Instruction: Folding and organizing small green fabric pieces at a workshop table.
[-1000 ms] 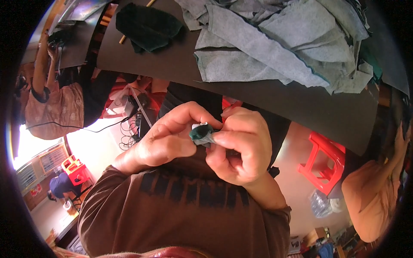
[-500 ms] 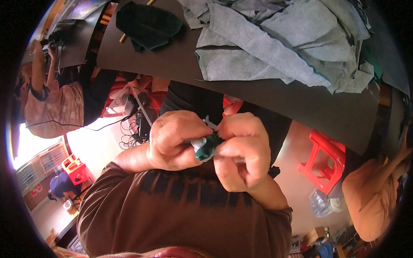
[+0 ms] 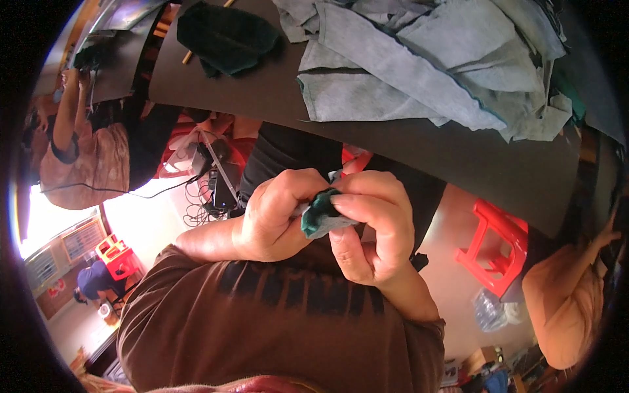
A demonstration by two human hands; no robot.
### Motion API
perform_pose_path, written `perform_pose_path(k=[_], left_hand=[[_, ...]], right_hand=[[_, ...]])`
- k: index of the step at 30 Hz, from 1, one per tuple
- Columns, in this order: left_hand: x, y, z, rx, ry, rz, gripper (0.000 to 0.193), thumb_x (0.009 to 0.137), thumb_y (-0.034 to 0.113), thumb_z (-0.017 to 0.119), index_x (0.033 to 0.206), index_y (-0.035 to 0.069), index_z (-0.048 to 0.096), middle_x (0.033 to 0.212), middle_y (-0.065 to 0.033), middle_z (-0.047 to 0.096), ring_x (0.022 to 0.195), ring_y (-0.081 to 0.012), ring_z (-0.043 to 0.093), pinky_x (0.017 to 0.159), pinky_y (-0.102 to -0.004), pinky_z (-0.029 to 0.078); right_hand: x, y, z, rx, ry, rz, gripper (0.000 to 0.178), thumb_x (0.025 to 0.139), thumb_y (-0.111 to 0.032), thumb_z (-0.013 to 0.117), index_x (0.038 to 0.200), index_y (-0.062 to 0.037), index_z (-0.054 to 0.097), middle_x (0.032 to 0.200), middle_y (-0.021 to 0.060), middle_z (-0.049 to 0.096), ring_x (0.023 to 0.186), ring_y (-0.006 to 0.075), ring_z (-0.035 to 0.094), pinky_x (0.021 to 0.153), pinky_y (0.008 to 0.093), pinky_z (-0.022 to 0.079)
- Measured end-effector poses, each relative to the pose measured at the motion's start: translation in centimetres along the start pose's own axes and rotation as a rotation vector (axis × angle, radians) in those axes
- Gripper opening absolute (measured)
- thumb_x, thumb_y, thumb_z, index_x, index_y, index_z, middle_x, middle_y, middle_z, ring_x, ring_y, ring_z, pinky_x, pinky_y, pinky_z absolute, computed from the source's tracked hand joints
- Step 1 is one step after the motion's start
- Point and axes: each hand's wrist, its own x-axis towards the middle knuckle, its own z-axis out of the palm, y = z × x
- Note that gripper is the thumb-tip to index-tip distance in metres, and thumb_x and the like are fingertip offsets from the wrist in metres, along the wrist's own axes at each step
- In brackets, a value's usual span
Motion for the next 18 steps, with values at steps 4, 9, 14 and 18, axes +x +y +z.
perform_pose_path(k=[4, 9, 14, 18], left_hand=[[-0.3, 0.7, -0.4, -0.129, -0.167, -0.04, 0.026, 0.074, -0.003, 0.06, 0.097, -0.004, 0.048, 0.075, -0.0128, 0.056, 0.06, -0.0251, 0.058, 0.053, -0.0318, 0.046], [0.0, 1.2, -2.2, -0.177, -0.09, -0.275, 0.011, 0.077, -0.005, 0.057, 0.088, -0.003, 0.056, 0.078, -0.0126, 0.058, 0.061, -0.0193, 0.058, 0.056, -0.0274, 0.046], [1.4, 0.4, -1.2, 0.055, -0.08, 0.054, 0.032, 0.069, -0.011, 0.057, 0.099, -0.002, 0.058, 0.086, -0.0116, 0.057, 0.075, -0.0206, 0.055, 0.066, -0.0279, 0.045], [1.6, -0.8, -1.4, 0.077, -0.111, 0.019, 0.025, 0.071, -0.008, 0.058, 0.096, -0.001, 0.056, 0.08, -0.0081, 0.055, 0.072, -0.0226, 0.054, 0.064, -0.0291, 0.045]], right_hand=[[0.1, -0.2, -1.0, 0.066, -0.017, 0.086, 0.022, 0.077, 0.001, 0.053, 0.099, 0.0024, 0.051, 0.093, 0.0171, 0.055, 0.078, 0.0225, 0.054, 0.071, 0.033, 0.046], [-0.5, -0.3, -1.0, 0.055, -0.052, 0.122, 0.017, 0.081, 0.002, 0.051, 0.098, 0.0021, 0.05, 0.094, 0.0158, 0.054, 0.082, 0.019, 0.053, 0.072, 0.0286, 0.044], [-0.7, -0.8, -0.4, 0.485, 0.07, 0.512, 0.018, 0.084, -0.001, 0.052, 0.1, -0.0009, 0.045, 0.096, 0.0102, 0.052, 0.077, 0.0105, 0.049, 0.068, 0.024, 0.043], [-0.8, -0.7, -0.7, 0.833, 0.075, 0.867, 0.019, 0.086, -0.007, 0.051, 0.103, -0.0024, 0.044, 0.089, 0.0041, 0.052, 0.064, 0.0071, 0.048, 0.054, 0.0215, 0.04]])
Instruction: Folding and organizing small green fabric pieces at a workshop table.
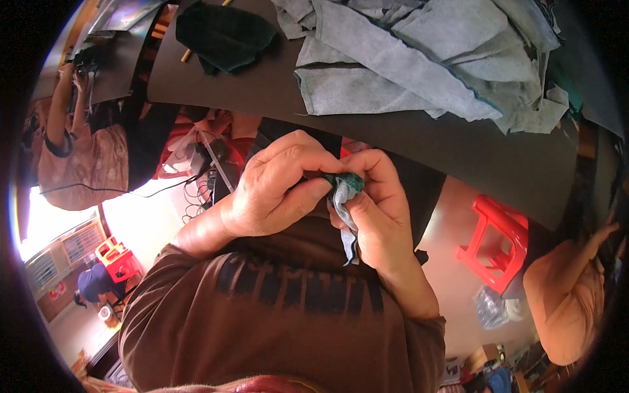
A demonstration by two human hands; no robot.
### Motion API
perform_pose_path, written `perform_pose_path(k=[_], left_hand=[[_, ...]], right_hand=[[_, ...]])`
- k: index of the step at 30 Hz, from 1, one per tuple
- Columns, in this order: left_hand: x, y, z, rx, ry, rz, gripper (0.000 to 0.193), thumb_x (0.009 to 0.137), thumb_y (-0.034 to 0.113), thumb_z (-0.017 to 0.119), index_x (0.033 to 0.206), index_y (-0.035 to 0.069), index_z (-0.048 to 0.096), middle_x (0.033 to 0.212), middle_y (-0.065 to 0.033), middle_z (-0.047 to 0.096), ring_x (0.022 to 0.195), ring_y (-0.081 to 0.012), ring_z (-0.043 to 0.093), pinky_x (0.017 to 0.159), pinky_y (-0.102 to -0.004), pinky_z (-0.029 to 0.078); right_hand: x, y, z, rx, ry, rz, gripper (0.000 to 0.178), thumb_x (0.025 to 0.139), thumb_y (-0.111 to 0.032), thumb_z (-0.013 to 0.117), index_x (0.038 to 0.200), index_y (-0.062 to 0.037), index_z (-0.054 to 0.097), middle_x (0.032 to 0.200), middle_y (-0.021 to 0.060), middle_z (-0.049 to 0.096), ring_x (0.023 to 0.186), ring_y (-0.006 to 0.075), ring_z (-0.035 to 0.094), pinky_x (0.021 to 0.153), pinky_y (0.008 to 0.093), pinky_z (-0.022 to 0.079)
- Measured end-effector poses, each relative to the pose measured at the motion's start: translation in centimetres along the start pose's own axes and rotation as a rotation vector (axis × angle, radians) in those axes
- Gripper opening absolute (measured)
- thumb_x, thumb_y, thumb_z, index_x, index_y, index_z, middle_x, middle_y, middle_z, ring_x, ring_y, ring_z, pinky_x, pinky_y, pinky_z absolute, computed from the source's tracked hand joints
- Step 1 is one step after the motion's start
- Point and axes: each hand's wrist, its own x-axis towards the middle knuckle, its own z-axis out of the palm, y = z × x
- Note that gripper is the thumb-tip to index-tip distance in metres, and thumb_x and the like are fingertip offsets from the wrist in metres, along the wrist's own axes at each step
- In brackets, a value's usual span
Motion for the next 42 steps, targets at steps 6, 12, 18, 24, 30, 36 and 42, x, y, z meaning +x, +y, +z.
perform_pose_path(k=[6, 12, 18, 24, 30, 36, 42], left_hand=[[-0.6, -0.7, -0.6, 0.013, 0.008, -0.173, 0.014, 0.08, 0.013, 0.056, 0.087, 0.003, 0.049, 0.075, -0.0056, 0.05, 0.064, -0.015, 0.05, 0.055, -0.0246, 0.04], [-0.5, 0.2, -1.2, -0.828, -0.077, -0.808, 0.023, 0.087, 0.026, 0.048, 0.089, 0.003, 0.049, 0.076, -0.0008, 0.05, 0.057, -0.0076, 0.046, 0.055, -0.0205, 0.038], [-1.0, 0.5, -0.7, -0.576, -0.112, -0.495, 0.046, 0.083, 0.033, 0.064, 0.109, 0.002, 0.042, 0.089, -0.001, 0.05, 0.073, -0.0071, 0.047, 0.065, -0.0199, 0.039], [-0.2, 1.9, -1.1, -0.781, 0.085, -0.689, 0.018, 0.088, 0.007, 0.053, 0.101, 0.004, 0.041, 0.07, 0.0002, 0.049, 0.05, -0.0029, 0.037, 0.045, -0.0163, 0.03], [-0.3, 1.2, -2.0, -1.315, 0.05, -0.783, 0.018, 0.087, 0.004, 0.052, 0.102, 0.004, 0.043, 0.066, 0.0007, 0.047, 0.046, -0.0027, 0.034, 0.041, -0.0163, 0.026], [-0.6, 0.6, -1.9, -0.6, -0.104, -0.344, 0.012, 0.084, 0.001, 0.054, 0.095, 0.001, 0.057, 0.068, -0.0049, 0.051, 0.049, -0.0121, 0.045, 0.043, -0.0218, 0.034], [-0.7, 0.2, -1.7, 0.14, -0.195, 0.026, 0.044, 0.064, -0.009, 0.061, 0.105, 0.007, 0.061, 0.07, -0.01, 0.051, 0.055, -0.0237, 0.053, 0.047, -0.0312, 0.043]], right_hand=[[0.0, -0.9, 1.3, -0.476, 0.04, -0.154, 0.038, 0.082, -0.008, 0.058, 0.116, -0.0036, 0.04, 0.11, 0.0065, 0.043, 0.095, 0.0109, 0.046, 0.074, 0.0242, 0.041], [0.1, -1.7, 1.0, -0.578, 0.137, -0.237, 0.008, 0.088, -0.006, 0.054, 0.086, 0.0024, 0.055, 0.085, 0.0059, 0.054, 0.072, 0.0084, 0.046, 0.065, 0.0207, 0.038], [0.4, -1.2, 0.9, -0.662, 0.137, -0.326, 0.01, 0.088, -0.008, 0.055, 0.086, 0.002, 0.055, 0.083, 0.0043, 0.054, 0.071, 0.0072, 0.046, 0.063, 0.0191, 0.036], [0.2, -1.4, 1.4, -0.68, 0.226, -0.341, 0.01, 0.089, -0.009, 0.056, 0.088, 0.001, 0.057, 0.068, -0.0044, 0.049, 0.06, 0.0008, 0.038, 0.053, 0.0156, 0.031], [0.1, -2.3, 1.5, -0.593, 0.231, -0.281, 0.011, 0.088, -0.008, 0.057, 0.092, 0.0018, 0.059, 0.071, -0.0031, 0.052, 0.061, 0.0006, 0.041, 0.053, 0.0151, 0.031], [0.8, -3.1, 2.7, -0.377, 0.307, -0.151, 0.013, 0.089, -0.01, 0.056, 0.093, 0.0016, 0.059, 0.074, -0.003, 0.055, 0.063, 0.0004, 0.043, 0.057, 0.014, 0.033], [1.0, -3.3, 1.2, -0.463, 0.26, -0.208, 0.014, 0.088, -0.01, 0.057, 0.095, 0.0012, 0.059, 0.079, 0.0023, 0.06, 0.068, 0.0041, 0.052, 0.06, 0.0167, 0.041]])
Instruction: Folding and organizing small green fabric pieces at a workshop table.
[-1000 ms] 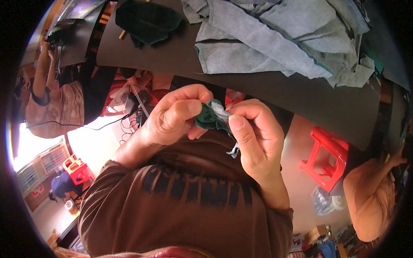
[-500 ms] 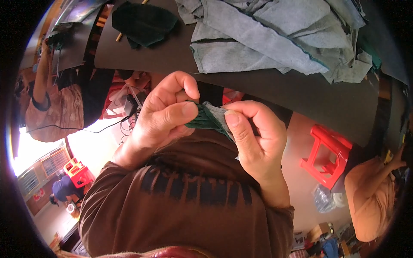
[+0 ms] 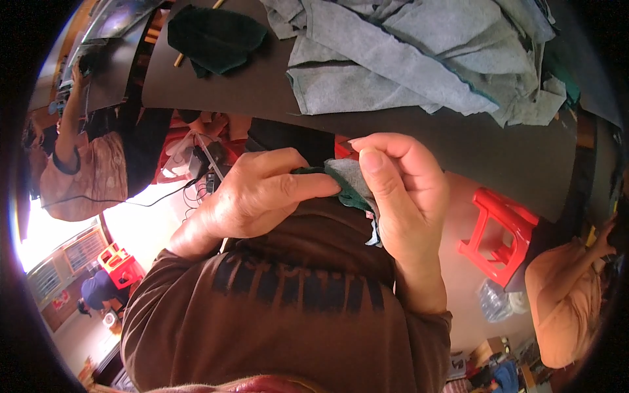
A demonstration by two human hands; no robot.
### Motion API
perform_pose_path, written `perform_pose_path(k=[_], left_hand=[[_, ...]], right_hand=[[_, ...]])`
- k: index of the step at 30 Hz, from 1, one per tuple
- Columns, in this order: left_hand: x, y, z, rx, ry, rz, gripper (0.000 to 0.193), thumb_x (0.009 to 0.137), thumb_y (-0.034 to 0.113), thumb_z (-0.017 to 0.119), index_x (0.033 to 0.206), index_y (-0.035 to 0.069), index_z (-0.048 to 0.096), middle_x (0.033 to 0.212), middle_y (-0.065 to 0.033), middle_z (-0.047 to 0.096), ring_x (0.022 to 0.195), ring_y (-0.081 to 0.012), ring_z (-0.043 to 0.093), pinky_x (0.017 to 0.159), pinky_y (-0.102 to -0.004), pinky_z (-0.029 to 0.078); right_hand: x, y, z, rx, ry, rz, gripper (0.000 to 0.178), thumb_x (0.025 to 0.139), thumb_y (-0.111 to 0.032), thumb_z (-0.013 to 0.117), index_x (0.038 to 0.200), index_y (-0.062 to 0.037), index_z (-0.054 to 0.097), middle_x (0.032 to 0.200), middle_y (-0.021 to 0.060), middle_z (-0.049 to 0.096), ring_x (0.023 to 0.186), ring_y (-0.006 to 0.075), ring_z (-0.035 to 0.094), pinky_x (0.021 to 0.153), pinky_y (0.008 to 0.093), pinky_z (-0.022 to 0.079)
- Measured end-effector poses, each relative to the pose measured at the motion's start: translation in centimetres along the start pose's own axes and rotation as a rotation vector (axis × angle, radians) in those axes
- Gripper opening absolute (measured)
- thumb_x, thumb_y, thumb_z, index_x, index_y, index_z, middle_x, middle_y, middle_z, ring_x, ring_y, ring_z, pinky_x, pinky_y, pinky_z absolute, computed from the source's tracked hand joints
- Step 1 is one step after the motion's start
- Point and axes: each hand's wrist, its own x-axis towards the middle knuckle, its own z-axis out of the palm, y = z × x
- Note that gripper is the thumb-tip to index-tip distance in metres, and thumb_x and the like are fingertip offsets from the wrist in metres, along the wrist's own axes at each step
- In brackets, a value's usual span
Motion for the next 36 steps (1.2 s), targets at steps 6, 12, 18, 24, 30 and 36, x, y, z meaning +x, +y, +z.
perform_pose_path(k=[6, 12, 18, 24, 30, 36], left_hand=[[-0.8, -0.6, 0.9, -0.101, -0.04, -0.055, 0.059, 0.07, -0.013, 0.053, 0.126, 0.007, 0.047, 0.074, -0.0096, 0.052, 0.057, -0.0215, 0.053, 0.048, -0.0286, 0.045], [-1.1, 0.0, 1.2, -0.766, -0.18, -0.265, 0.055, 0.088, -0.005, 0.04, 0.138, 0.014, 0.032, 0.077, -0.0052, 0.053, 0.063, -0.0096, 0.052, 0.052, -0.0222, 0.045], [-1.7, 0.7, 2.2, -0.82, -0.253, -0.278, 0.059, 0.088, -0.001, 0.04, 0.142, 0.018, 0.023, 0.067, -0.0008, 0.048, 0.054, -0.0083, 0.048, 0.054, -0.023, 0.045], [-0.8, 1.0, 2.0, -1.339, -0.449, -0.486, 0.075, 0.086, 0.007, 0.055, 0.144, 0.023, 0.01, 0.076, -0.0103, 0.057, 0.059, -0.0139, 0.056, 0.053, -0.0238, 0.048], [-1.5, 1.5, 3.6, -2.326, -0.285, -0.497, 0.046, 0.096, 0.025, 0.041, 0.136, 0.025, 0.02, 0.056, -0.0053, 0.046, 0.034, -0.0124, 0.04, 0.029, -0.021, 0.034], [-0.7, 0.7, 2.9, -2.041, 0.08, -0.62, 0.019, 0.097, 0.029, 0.04, 0.096, 0.013, 0.051, 0.045, 0.0012, 0.04, 0.031, -0.0054, 0.033, 0.03, -0.0171, 0.024]], right_hand=[[-0.1, -1.1, -0.7, 0.232, -0.15, 0.097, 0.056, 0.086, -0.042, 0.057, 0.111, 0.0071, 0.049, 0.075, 0.0056, 0.058, 0.062, 0.0098, 0.049, 0.06, 0.0227, 0.04], [-0.3, 3.0, -1.7, 0.316, -0.155, -0.161, 0.084, 0.079, -0.067, 0.045, 0.117, 0.008, 0.044, 0.109, 0.018, 0.055, 0.102, 0.0236, 0.053, 0.092, 0.0351, 0.039], [0.2, 2.9, 0.9, 0.036, -0.231, -0.079, 0.068, 0.091, -0.053, 0.029, 0.127, 0.0039, 0.04, 0.109, 0.0206, 0.056, 0.099, 0.0291, 0.054, 0.089, 0.0422, 0.04], [-1.8, 4.2, 2.0, 0.199, -0.208, -0.081, 0.065, 0.092, -0.055, 0.023, 0.112, 0.002, 0.046, 0.095, 0.0205, 0.059, 0.098, 0.0331, 0.055, 0.088, 0.0454, 0.042], [-1.1, 5.8, 3.2, 0.289, -0.382, -0.259, 0.058, 0.092, -0.051, 0.027, 0.111, 0.0001, 0.046, 0.095, 0.0208, 0.058, 0.094, 0.0322, 0.056, 0.086, 0.0438, 0.044], [0.1, 3.4, 4.1, -0.222, -0.192, -0.143, 0.067, 0.089, -0.046, 0.038, 0.129, 0.0077, 0.031, 0.117, 0.0251, 0.05, 0.106, 0.0294, 0.05, 0.091, 0.0398, 0.041]])
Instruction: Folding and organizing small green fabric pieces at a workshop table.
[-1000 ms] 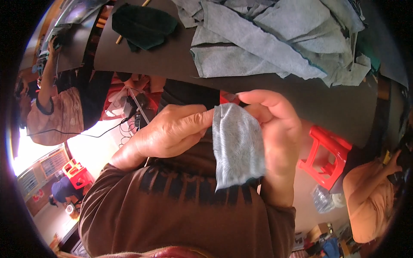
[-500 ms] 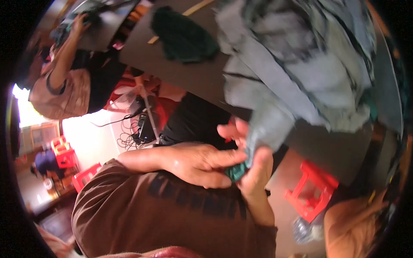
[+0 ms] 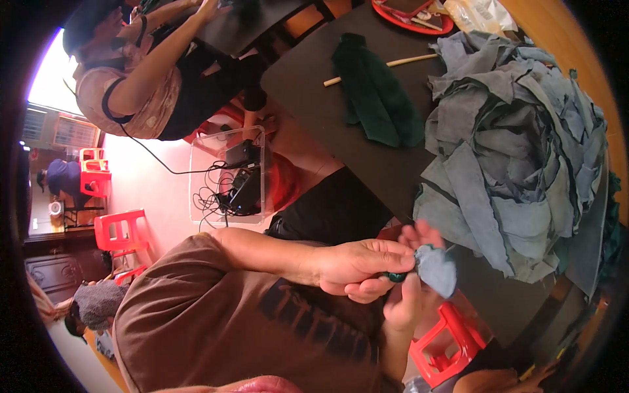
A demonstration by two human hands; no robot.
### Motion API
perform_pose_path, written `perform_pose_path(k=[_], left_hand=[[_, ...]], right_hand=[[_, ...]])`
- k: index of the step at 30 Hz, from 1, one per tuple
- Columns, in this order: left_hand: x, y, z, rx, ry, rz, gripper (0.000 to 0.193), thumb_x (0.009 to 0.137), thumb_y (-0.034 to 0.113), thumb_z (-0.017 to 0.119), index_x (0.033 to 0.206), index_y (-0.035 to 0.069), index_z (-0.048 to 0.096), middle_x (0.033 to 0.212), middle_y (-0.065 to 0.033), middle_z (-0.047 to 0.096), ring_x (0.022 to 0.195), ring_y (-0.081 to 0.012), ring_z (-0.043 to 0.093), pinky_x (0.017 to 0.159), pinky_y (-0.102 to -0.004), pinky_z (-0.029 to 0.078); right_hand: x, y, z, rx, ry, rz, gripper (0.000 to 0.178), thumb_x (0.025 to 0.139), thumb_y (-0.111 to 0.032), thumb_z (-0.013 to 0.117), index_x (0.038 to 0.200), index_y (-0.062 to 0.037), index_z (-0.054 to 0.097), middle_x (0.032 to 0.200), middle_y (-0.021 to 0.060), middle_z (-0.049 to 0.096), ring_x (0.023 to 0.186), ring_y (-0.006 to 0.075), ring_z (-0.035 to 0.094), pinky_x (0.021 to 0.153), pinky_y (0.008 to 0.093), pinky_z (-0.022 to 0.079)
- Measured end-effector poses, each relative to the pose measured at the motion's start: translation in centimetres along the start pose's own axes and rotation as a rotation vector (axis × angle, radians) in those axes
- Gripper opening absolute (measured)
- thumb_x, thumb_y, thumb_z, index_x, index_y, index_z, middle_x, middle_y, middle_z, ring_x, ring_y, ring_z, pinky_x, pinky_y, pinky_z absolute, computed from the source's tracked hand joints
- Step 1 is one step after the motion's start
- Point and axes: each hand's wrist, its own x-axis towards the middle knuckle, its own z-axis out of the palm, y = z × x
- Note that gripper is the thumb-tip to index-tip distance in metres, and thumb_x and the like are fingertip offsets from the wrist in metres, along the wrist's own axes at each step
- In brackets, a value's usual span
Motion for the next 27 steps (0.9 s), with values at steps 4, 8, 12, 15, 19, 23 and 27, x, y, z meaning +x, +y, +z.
perform_pose_path(k=[4, 8, 12, 15, 19, 23, 27], left_hand=[[-0.4, -0.1, -0.3, 0.083, 0.032, 0.007, 0.018, 0.096, 0.026, 0.042, 0.095, 0.011, 0.052, 0.047, 0.0013, 0.042, 0.033, -0.0042, 0.035, 0.031, -0.0163, 0.026], [-0.9, -0.2, -0.3, 0.142, -0.041, -0.032, 0.019, 0.095, 0.023, 0.044, 0.109, 0.012, 0.051, 0.049, 0.0016, 0.042, 0.036, -0.0039, 0.036, 0.032, -0.0166, 0.027], [-1.6, -0.6, -0.8, -0.099, -0.167, -0.172, 0.03, 0.096, 0.021, 0.041, 0.125, 0.025, 0.043, 0.05, -0.0009, 0.043, 0.037, -0.0091, 0.042, 0.032, -0.0199, 0.033], [-2.3, -1.2, -0.4, -0.162, -0.229, -0.156, 0.026, 0.096, 0.022, 0.04, 0.122, 0.023, 0.043, 0.05, -0.0019, 0.044, 0.035, -0.0109, 0.044, 0.032, -0.0204, 0.034], [-1.5, -0.9, -0.8, -0.113, -0.231, -0.159, 0.016, 0.096, 0.025, 0.04, 0.11, 0.018, 0.046, 0.049, -0.0022, 0.045, 0.031, -0.0119, 0.042, 0.03, -0.0198, 0.032], [-1.2, -0.3, 0.0, 0.074, -0.059, 0.014, 0.016, 0.095, 0.026, 0.045, 0.092, 0.012, 0.049, 0.047, 0.0013, 0.041, 0.032, -0.0055, 0.035, 0.03, -0.0165, 0.026], [-1.0, -0.4, -0.1, 0.041, -0.004, 0.057, 0.015, 0.095, 0.025, 0.046, 0.091, 0.011, 0.051, 0.046, 0.0022, 0.04, 0.033, -0.0037, 0.033, 0.032, -0.016, 0.025]], right_hand=[[-0.2, -0.4, -1.1, -0.065, 0.007, -0.229, 0.071, 0.086, -0.048, 0.042, 0.128, 0.0082, 0.032, 0.117, 0.0264, 0.049, 0.107, 0.0299, 0.049, 0.093, 0.0402, 0.039], [-0.5, -0.6, -0.5, -0.06, 0.058, -0.068, 0.066, 0.09, -0.048, 0.034, 0.125, 0.0078, 0.034, 0.107, 0.0273, 0.053, 0.101, 0.032, 0.052, 0.09, 0.0412, 0.041], [-1.1, 0.7, 0.6, -0.059, 0.046, -0.063, 0.064, 0.092, -0.052, 0.024, 0.117, 0.0056, 0.041, 0.099, 0.0246, 0.056, 0.088, 0.0326, 0.058, 0.08, 0.0406, 0.048], [-1.8, 0.7, 1.2, 0.119, -0.012, 0.047, 0.063, 0.092, -0.052, 0.026, 0.115, 0.0042, 0.042, 0.097, 0.0223, 0.057, 0.09, 0.0332, 0.058, 0.081, 0.0415, 0.048], [-1.3, 0.8, 1.0, 0.332, -0.132, 0.072, 0.059, 0.092, -0.051, 0.03, 0.115, 0.0022, 0.043, 0.097, 0.0202, 0.057, 0.096, 0.034, 0.056, 0.085, 0.0434, 0.046], [-0.9, 0.4, 0.3, 0.161, -0.127, 0.13, 0.056, 0.091, -0.043, 0.035, 0.124, 0.0026, 0.041, 0.111, 0.0215, 0.054, 0.103, 0.0307, 0.053, 0.093, 0.0408, 0.041], [-0.5, -0.4, -0.3, -0.018, -0.036, -0.132, 0.065, 0.083, -0.038, 0.047, 0.129, 0.0067, 0.036, 0.124, 0.0238, 0.046, 0.111, 0.0288, 0.049, 0.098, 0.0388, 0.035]])
